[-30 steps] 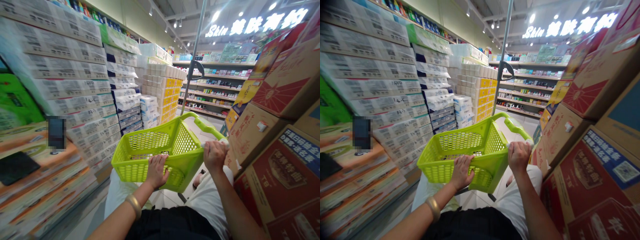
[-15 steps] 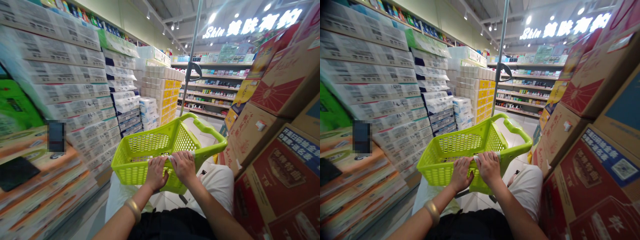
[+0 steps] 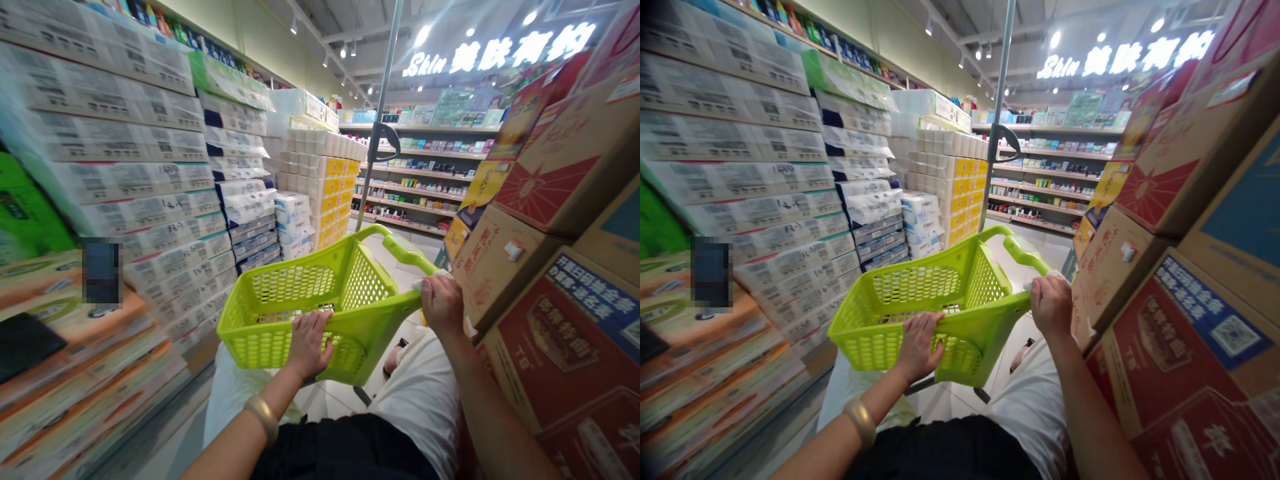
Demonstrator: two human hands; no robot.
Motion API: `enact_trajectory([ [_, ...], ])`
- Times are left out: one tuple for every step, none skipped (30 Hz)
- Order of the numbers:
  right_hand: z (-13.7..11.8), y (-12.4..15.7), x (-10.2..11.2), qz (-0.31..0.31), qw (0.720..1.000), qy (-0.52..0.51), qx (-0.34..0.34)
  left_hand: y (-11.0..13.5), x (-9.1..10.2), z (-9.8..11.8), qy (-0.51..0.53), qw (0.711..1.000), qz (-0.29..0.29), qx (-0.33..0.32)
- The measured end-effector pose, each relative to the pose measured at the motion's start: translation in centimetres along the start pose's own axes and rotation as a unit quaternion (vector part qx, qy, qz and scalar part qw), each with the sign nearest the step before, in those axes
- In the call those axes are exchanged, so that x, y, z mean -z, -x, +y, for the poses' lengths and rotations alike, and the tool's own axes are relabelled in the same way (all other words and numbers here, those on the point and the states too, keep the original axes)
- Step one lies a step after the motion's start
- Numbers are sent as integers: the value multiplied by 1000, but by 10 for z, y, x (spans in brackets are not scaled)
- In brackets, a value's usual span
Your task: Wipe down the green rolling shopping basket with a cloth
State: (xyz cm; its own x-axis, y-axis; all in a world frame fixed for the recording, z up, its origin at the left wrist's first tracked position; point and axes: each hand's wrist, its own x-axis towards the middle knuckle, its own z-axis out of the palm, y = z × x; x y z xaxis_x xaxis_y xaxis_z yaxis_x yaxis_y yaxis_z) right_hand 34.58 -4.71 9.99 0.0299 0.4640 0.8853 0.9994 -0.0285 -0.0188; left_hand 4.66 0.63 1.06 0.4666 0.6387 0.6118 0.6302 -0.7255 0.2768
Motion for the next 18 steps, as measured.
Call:
enact_trajectory([
  [-5,1,-2,10,1000,3,-12,0,0,0,-1,1000,1,2],
  [-14,3,-3,15,1000,8,-22,0,0,1,-3,1000,1,5],
  [-25,6,-5,14,999,13,-29,0,0,1,-6,1000,2,7],
  [-39,9,-8,6,999,17,-32,0,0,1,-9,1000,3,8],
  [-53,13,-10,-9,999,17,-28,0,0,1,-11,1000,4,10],
  [-69,18,-13,-23,999,10,-24,0,0,1,-13,1000,5,11],
  [-85,22,-16,-37,999,-1,-21,1,0,0,-15,1000,6,11],
  [-101,27,-19,-47,999,-12,-17,1,0,0,-16,1000,7,10],
  [-116,32,-23,-61,998,-22,-10,1,0,-1,-16,1000,7,6],
  [-130,36,-27,-69,997,-32,-4,2,0,-2,-17,1000,7,1],
  [-141,40,-30,-78,996,-46,2,2,0,-4,-17,1000,7,-6],
  [-151,43,-34,-86,995,-56,4,3,0,-5,-17,1000,8,-11],
  [-158,46,-36,-92,994,-63,5,3,0,-6,-17,1000,9,-16],
  [-162,47,-38,-97,993,-69,7,4,1,-7,-17,1000,9,-20],
  [-164,48,-39,-101,992,-73,12,4,1,-8,-17,1000,10,-23],
  [-163,48,-39,-105,991,-75,22,4,2,-9,-16,1000,9,-26],
  [-160,47,-37,-109,990,-76,35,4,2,-9,-15,999,8,-28],
  [-156,45,-35,-112,990,-75,46,4,3,-9,-14,999,7,-29],
])
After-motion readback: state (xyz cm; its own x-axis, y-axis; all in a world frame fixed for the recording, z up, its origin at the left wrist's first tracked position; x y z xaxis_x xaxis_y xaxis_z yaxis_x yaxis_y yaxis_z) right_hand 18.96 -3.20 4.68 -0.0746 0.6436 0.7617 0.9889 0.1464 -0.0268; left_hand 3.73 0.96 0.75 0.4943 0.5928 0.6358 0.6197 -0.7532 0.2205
